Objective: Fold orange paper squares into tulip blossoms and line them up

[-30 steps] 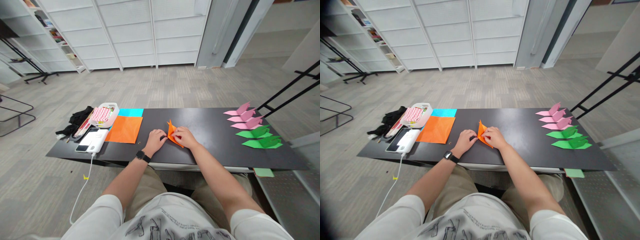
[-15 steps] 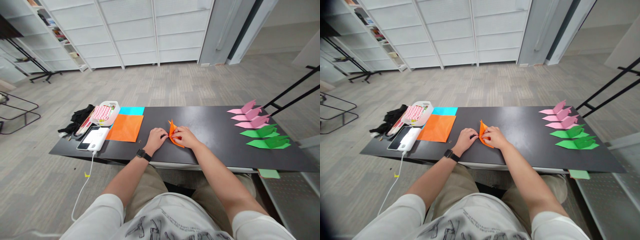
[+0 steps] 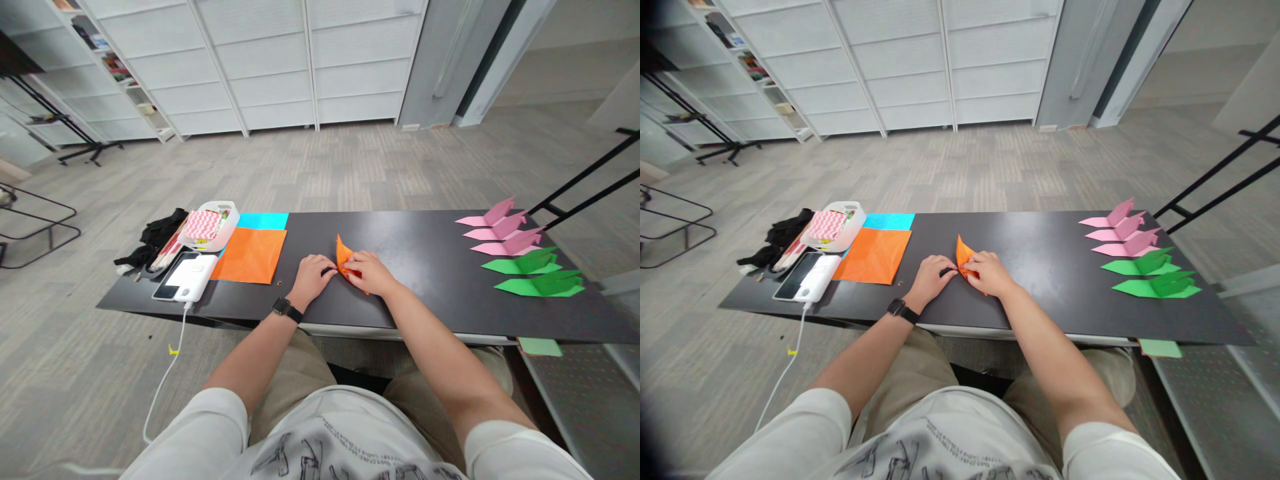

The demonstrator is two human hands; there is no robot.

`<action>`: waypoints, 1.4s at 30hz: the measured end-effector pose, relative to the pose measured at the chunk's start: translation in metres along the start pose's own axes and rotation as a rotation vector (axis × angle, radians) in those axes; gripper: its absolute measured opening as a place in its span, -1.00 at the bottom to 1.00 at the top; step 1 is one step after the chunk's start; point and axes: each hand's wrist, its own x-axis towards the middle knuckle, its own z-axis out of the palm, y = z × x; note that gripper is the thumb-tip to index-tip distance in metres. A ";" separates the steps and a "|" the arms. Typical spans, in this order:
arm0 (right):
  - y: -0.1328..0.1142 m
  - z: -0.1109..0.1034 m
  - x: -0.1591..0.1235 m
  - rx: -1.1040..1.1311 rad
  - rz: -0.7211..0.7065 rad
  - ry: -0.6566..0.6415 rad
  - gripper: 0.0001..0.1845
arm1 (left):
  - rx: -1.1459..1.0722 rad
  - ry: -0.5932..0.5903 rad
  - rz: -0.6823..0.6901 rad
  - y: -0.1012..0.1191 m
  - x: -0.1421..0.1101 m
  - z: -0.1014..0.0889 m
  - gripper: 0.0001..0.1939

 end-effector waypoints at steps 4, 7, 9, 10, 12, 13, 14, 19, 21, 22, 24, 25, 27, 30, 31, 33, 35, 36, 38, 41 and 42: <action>0.004 -0.001 0.000 0.061 -0.008 0.020 -0.74 | -0.014 0.007 0.001 0.001 0.000 -0.001 -0.91; 0.005 -0.005 0.001 0.150 -0.038 0.001 -0.71 | -0.041 0.024 0.026 0.002 -0.002 -0.003 -0.92; 0.004 -0.009 0.001 0.220 -0.048 -0.017 -0.65 | -0.062 0.039 0.041 0.003 -0.003 -0.004 -0.95; 0.004 -0.010 0.002 0.254 -0.047 -0.018 -0.62 | -0.071 0.047 0.041 0.003 -0.003 -0.004 -0.95; 0.002 -0.013 0.002 0.305 -0.038 -0.008 -0.59 | -0.078 0.061 0.033 0.004 -0.004 -0.005 -0.95; 0.001 -0.014 0.002 0.313 -0.029 0.003 -0.61 | -0.077 0.063 0.030 0.004 -0.004 -0.005 -0.95; 0.000 -0.014 0.002 0.309 -0.018 0.015 -0.65 | -0.072 0.062 0.030 0.004 -0.004 -0.005 -0.95; -0.003 -0.010 -0.002 0.229 0.041 0.055 -0.74 | -0.047 0.063 0.030 0.005 -0.006 -0.004 -0.94; -0.004 -0.007 -0.003 0.240 0.059 0.051 -0.67 | -0.042 0.063 0.038 0.005 -0.006 -0.003 -0.94; -0.006 -0.006 -0.004 0.247 0.070 0.045 -0.62 | -0.039 0.061 0.045 0.005 -0.007 -0.003 -0.94; -0.009 -0.004 -0.005 0.249 0.093 0.036 -0.51 | -0.030 0.056 0.057 0.004 -0.007 -0.003 -0.94; -0.010 -0.003 -0.005 0.243 0.104 0.034 -0.47 | -0.024 0.054 0.061 0.004 -0.007 -0.003 -0.94; -0.012 -0.002 -0.004 0.221 0.118 0.032 -0.45 | -0.008 0.049 0.062 0.004 -0.007 -0.003 -0.93; -0.011 0.000 -0.004 0.189 0.118 0.044 -0.49 | 0.016 0.020 0.071 0.005 -0.008 -0.002 -0.88; -0.009 0.000 -0.004 0.184 0.116 0.050 -0.50 | 0.022 0.008 0.079 0.005 -0.008 -0.002 -0.86; -0.006 0.000 -0.005 0.184 0.115 0.063 -0.50 | 0.039 -0.008 0.099 0.007 -0.009 -0.002 -0.82; -0.002 -0.001 -0.006 0.194 0.123 0.067 -0.51 | 0.061 -0.015 0.122 0.008 -0.011 -0.002 -0.79; 0.000 -0.002 -0.006 0.199 0.126 0.065 -0.51 | 0.072 -0.016 0.135 0.009 -0.011 -0.001 -0.77; 0.003 -0.004 -0.007 0.205 0.131 0.065 -0.54 | 0.092 -0.020 0.164 0.010 -0.012 0.000 -0.76; 0.007 -0.008 -0.007 0.198 0.129 0.082 -0.59 | 0.108 -0.019 0.193 0.010 -0.013 0.002 -0.74; 0.009 -0.010 -0.007 0.197 0.130 0.090 -0.60 | 0.109 -0.019 0.199 0.011 -0.013 0.003 -0.74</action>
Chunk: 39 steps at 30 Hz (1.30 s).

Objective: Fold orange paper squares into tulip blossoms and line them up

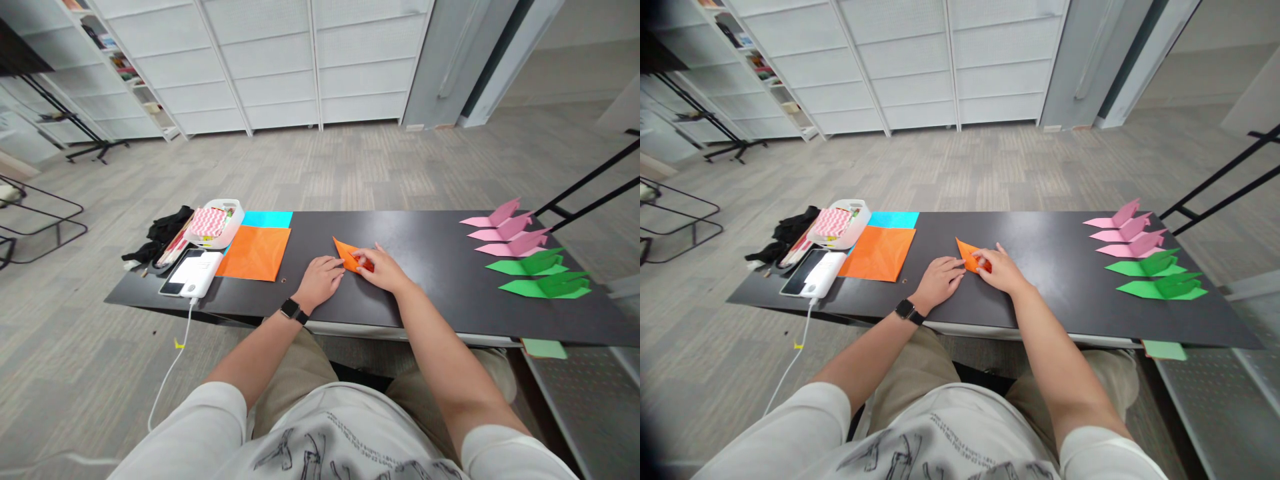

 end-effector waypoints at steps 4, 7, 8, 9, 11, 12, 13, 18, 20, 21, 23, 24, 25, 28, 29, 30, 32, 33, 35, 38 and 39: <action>0.004 -0.005 0.000 0.014 0.022 0.011 -0.59 | -0.009 -0.006 0.004 0.001 0.000 0.001 -0.66; 0.005 -0.005 0.000 0.016 0.030 0.000 -0.58 | -0.011 -0.010 0.003 0.001 0.001 0.001 -0.62; 0.005 -0.005 0.000 0.014 0.029 -0.001 -0.58 | -0.010 -0.014 0.007 0.001 0.001 0.001 -0.63; 0.005 -0.005 0.000 0.010 0.029 0.000 -0.58 | -0.009 -0.018 0.012 0.001 0.001 0.001 -0.63; 0.006 -0.004 0.000 -0.001 0.028 0.008 -0.58 | -0.002 -0.026 0.020 0.001 0.002 0.002 -0.64; 0.006 -0.004 0.000 -0.009 0.030 0.013 -0.59 | 0.003 -0.029 0.022 0.001 0.002 0.002 -0.64; 0.006 -0.004 0.000 -0.018 0.032 0.016 -0.58 | 0.008 -0.033 0.024 0.002 0.002 0.002 -0.64; 0.006 -0.005 -0.002 -0.069 0.048 0.019 -0.57 | 0.039 -0.040 0.029 0.002 0.003 0.003 -0.64; 0.004 -0.006 -0.003 -0.101 0.040 0.004 -0.60 | 0.048 -0.031 0.038 0.002 0.002 0.003 -0.65; 0.003 -0.006 -0.003 -0.120 0.031 -0.008 -0.62 | 0.049 -0.028 0.046 0.002 0.002 0.003 -0.65; 0.001 -0.007 -0.004 -0.154 0.002 -0.031 -0.65 | 0.042 -0.024 0.066 0.002 0.002 0.001 -0.66; 0.000 -0.008 -0.004 -0.166 -0.014 -0.040 -0.67 | 0.036 -0.024 0.077 0.002 0.002 0.001 -0.67; -0.001 -0.008 -0.004 -0.176 -0.029 -0.048 -0.70 | 0.030 -0.024 0.088 0.002 0.002 0.000 -0.68; 0.000 -0.008 -0.005 -0.195 -0.052 -0.064 -0.74 | 0.019 -0.026 0.104 0.002 0.002 -0.003 -0.68; 0.001 -0.007 -0.006 -0.200 -0.053 -0.069 -0.75 | 0.018 -0.027 0.103 0.003 0.002 -0.003 -0.68; 0.001 -0.007 -0.006 -0.206 -0.053 -0.073 -0.75 | 0.019 -0.027 0.099 0.003 0.002 -0.003 -0.67; 0.002 -0.006 -0.007 -0.219 -0.054 -0.081 -0.73 | 0.022 -0.024 0.088 0.002 0.002 -0.003 -0.67; 0.002 -0.005 -0.007 -0.226 -0.056 -0.085 -0.73 | 0.023 -0.021 0.084 0.002 0.002 -0.003 -0.67; 0.002 -0.005 -0.007 -0.240 -0.062 -0.092 -0.71 | 0.029 -0.013 0.078 0.002 0.002 -0.002 -0.67; 0.000 -0.004 -0.008 -0.250 -0.070 -0.087 -0.68 | 0.041 -0.004 0.073 0.001 0.002 -0.002 -0.68; -0.001 -0.004 -0.008 -0.252 -0.071 -0.082 -0.67 | 0.045 -0.001 0.069 0.001 0.002 -0.002 -0.69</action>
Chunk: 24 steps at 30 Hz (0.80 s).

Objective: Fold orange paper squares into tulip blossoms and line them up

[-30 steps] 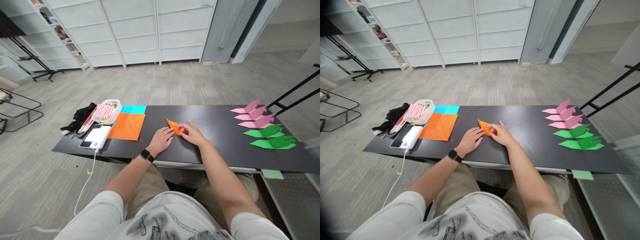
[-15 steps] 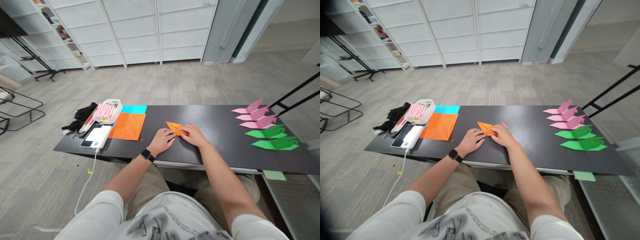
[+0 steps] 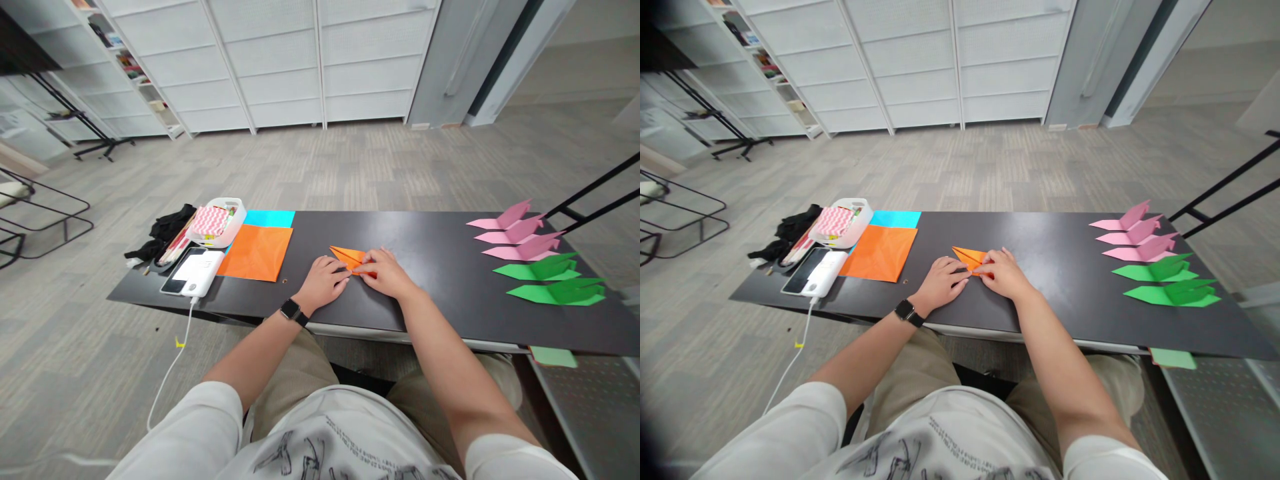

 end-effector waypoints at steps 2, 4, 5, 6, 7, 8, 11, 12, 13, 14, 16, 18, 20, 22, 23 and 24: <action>-0.001 -0.001 0.000 -0.005 -0.006 0.011 -0.66 | 0.009 0.000 -0.008 0.000 0.000 -0.001 -0.69; -0.003 -0.001 0.001 -0.011 -0.022 0.030 -0.66 | 0.019 -0.013 -0.014 -0.001 0.000 -0.003 -0.69; -0.003 -0.002 0.001 -0.014 -0.035 0.042 -0.68 | 0.023 -0.023 -0.013 -0.001 0.000 -0.004 -0.69; -0.004 -0.002 0.001 -0.015 -0.048 0.058 -0.70 | 0.026 -0.036 -0.011 -0.001 0.000 -0.005 -0.69; -0.004 -0.003 0.001 -0.014 -0.061 0.072 -0.71 | 0.028 -0.047 -0.009 -0.002 0.000 -0.005 -0.69; -0.004 -0.003 0.001 -0.010 -0.071 0.086 -0.72 | 0.030 -0.055 -0.007 -0.002 0.000 -0.006 -0.69; -0.005 -0.003 0.002 0.014 -0.081 0.111 -0.71 | 0.031 -0.061 -0.009 -0.002 -0.001 -0.006 -0.68; -0.005 -0.003 0.002 0.022 -0.075 0.113 -0.68 | 0.031 -0.060 -0.011 -0.001 -0.002 -0.006 -0.67; -0.004 -0.003 0.002 0.028 -0.066 0.113 -0.65 | 0.031 -0.059 -0.013 -0.001 -0.002 -0.005 -0.67; -0.004 -0.002 0.002 0.030 -0.058 0.110 -0.63 | 0.031 -0.059 -0.013 -0.001 -0.002 -0.005 -0.67; -0.003 -0.001 0.002 0.023 -0.048 0.088 -0.63 | 0.032 -0.060 -0.011 -0.001 -0.002 -0.005 -0.67; -0.002 0.000 0.002 0.011 -0.049 0.057 -0.66 | 0.038 -0.064 -0.006 -0.001 -0.002 -0.006 -0.67; -0.002 0.002 0.002 -0.003 -0.044 0.037 -0.69 | 0.047 -0.070 0.002 -0.001 -0.001 -0.007 -0.67; -0.003 0.002 0.002 -0.013 -0.033 0.035 -0.70 | 0.055 -0.078 0.008 -0.001 0.000 -0.008 -0.67; -0.003 0.003 0.002 -0.016 -0.027 0.035 -0.71 | 0.057 -0.083 0.011 -0.002 0.000 -0.009 -0.67; -0.003 0.003 0.002 -0.018 -0.023 0.034 -0.71 | 0.059 -0.088 0.013 -0.003 0.001 -0.009 -0.67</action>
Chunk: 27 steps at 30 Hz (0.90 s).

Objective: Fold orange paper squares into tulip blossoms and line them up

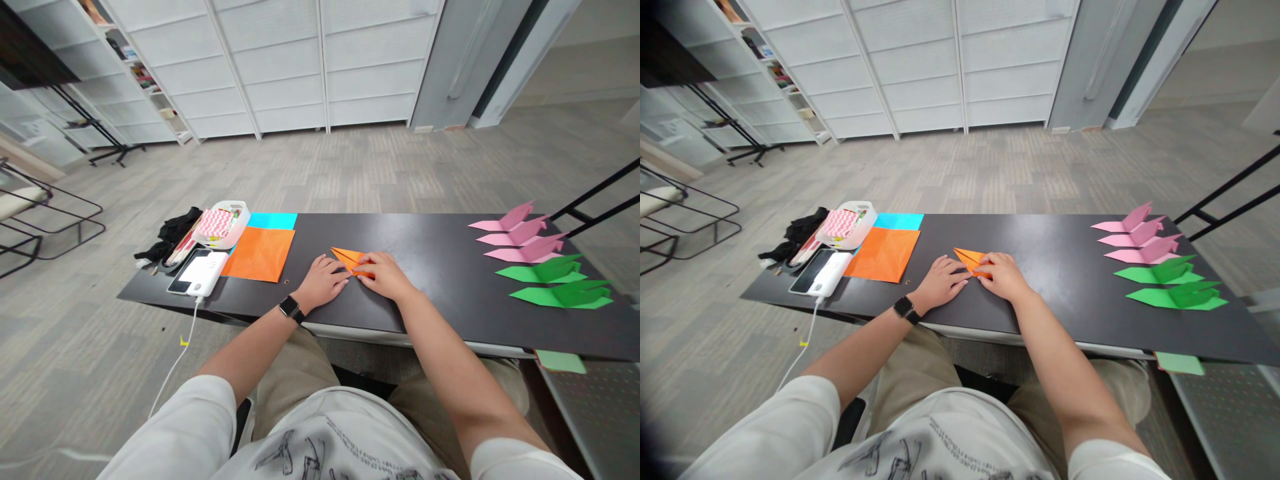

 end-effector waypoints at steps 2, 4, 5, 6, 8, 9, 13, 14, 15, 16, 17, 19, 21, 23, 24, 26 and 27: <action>0.000 0.000 0.000 0.002 0.006 -0.007 -0.72 | 0.001 -0.008 0.003 -0.003 0.001 -0.001 -0.67; 0.000 0.000 0.000 0.008 0.010 -0.011 -0.72 | 0.003 -0.009 0.003 -0.007 0.001 -0.002 -0.67; 0.000 0.000 0.000 0.010 0.012 -0.011 -0.73 | 0.006 -0.007 0.001 -0.010 0.001 -0.004 -0.66; 0.001 0.000 0.000 0.014 0.014 -0.010 -0.73 | 0.011 -0.004 -0.002 -0.013 0.002 -0.005 -0.66; 0.001 0.000 0.001 0.020 0.017 -0.010 -0.73 | 0.027 0.004 -0.011 -0.021 0.003 -0.009 -0.64; 0.001 -0.001 0.001 0.023 0.019 -0.011 -0.73 | 0.037 0.008 -0.018 -0.024 0.004 -0.011 -0.64; 0.001 -0.001 0.002 0.027 0.026 -0.018 -0.75 | 0.083 0.008 -0.062 -0.039 0.009 -0.015 -0.62; 0.001 -0.001 0.002 0.028 0.024 -0.021 -0.75 | 0.093 0.009 -0.072 -0.043 0.010 -0.015 -0.62; 0.001 -0.001 0.002 0.029 0.024 -0.025 -0.75 | 0.103 0.012 -0.083 -0.048 0.011 -0.014 -0.61; 0.001 -0.001 0.002 0.030 0.023 -0.028 -0.75 | 0.112 0.020 -0.098 -0.052 0.012 -0.013 -0.61; 0.002 -0.001 0.001 0.032 0.023 -0.030 -0.75 | 0.121 0.033 -0.119 -0.055 0.013 -0.013 -0.61; 0.002 -0.001 0.001 0.034 0.024 -0.028 -0.75 | 0.135 0.070 -0.181 -0.059 0.014 -0.012 -0.61; 0.003 -0.001 0.001 0.034 0.024 -0.024 -0.75 | 0.127 0.109 -0.234 -0.057 0.016 -0.013 -0.60; 0.003 0.000 0.001 0.028 0.021 -0.022 -0.73 | 0.080 0.127 -0.210 -0.048 0.017 -0.014 -0.60; 0.003 0.001 0.001 0.022 0.018 -0.021 -0.73 | 0.039 0.118 -0.153 -0.041 0.018 -0.014 -0.60; 0.004 0.002 0.000 0.010 0.008 -0.018 -0.73 | -0.034 0.063 0.011 -0.028 0.018 -0.012 -0.58; 0.004 0.002 0.000 0.004 0.003 -0.017 -0.73 | -0.053 0.033 0.069 -0.023 0.018 -0.009 -0.57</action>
